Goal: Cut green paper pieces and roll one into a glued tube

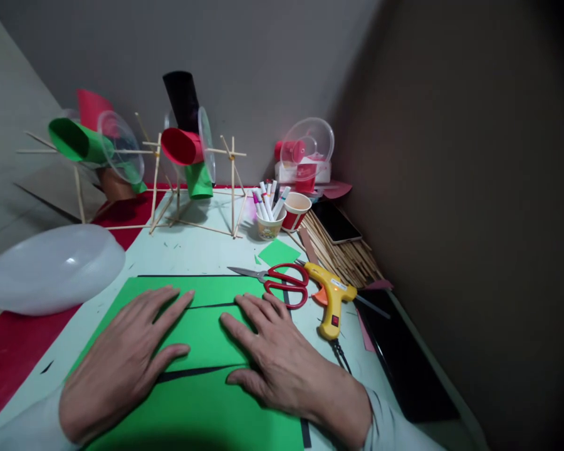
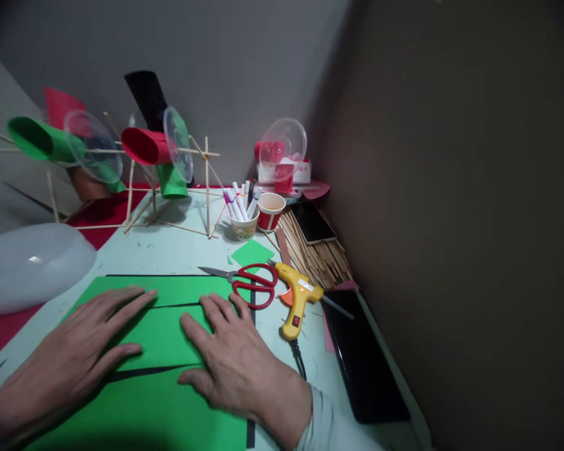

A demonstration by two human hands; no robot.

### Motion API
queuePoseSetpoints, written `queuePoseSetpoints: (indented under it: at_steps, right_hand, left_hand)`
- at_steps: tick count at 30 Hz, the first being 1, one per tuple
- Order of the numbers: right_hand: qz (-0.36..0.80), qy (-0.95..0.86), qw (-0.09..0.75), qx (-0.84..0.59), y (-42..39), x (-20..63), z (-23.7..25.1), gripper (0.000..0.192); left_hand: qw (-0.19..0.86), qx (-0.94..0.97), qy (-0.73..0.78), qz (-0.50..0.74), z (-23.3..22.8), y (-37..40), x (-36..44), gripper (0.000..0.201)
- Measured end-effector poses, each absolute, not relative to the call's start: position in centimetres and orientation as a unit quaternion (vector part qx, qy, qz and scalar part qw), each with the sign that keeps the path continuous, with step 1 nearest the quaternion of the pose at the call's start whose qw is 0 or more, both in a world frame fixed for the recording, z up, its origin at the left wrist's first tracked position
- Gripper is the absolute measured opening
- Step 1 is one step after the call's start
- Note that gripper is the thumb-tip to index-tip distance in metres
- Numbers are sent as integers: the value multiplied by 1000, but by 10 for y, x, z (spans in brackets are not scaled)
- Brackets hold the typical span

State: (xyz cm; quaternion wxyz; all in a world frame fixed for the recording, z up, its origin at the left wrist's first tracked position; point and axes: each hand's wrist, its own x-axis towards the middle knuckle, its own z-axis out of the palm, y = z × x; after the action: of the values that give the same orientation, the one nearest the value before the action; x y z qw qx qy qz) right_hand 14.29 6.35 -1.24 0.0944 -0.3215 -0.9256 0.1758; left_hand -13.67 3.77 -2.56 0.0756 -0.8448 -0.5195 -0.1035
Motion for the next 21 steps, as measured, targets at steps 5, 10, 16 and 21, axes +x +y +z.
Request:
queuePoseSetpoints:
  at_steps: [5,10,16,21]
  right_hand:
    - [179,-923,80,-330,59,140,-9,64]
    - [179,-925,72,-328,58,137,-7,62]
    - [177,-923,78,-333,63,137,-11,65]
    - [158,-928,93,-323,65,139,-17,69]
  left_hand:
    - [77,-853,-510,-74,-38,27,-148,77]
    - [117,-863,-488,-62,-50,27,-148,76]
    - [107,-862,-490,-73,-45,31,-146,70]
    - [31,-818,-532,-214,-21,23,-148,48]
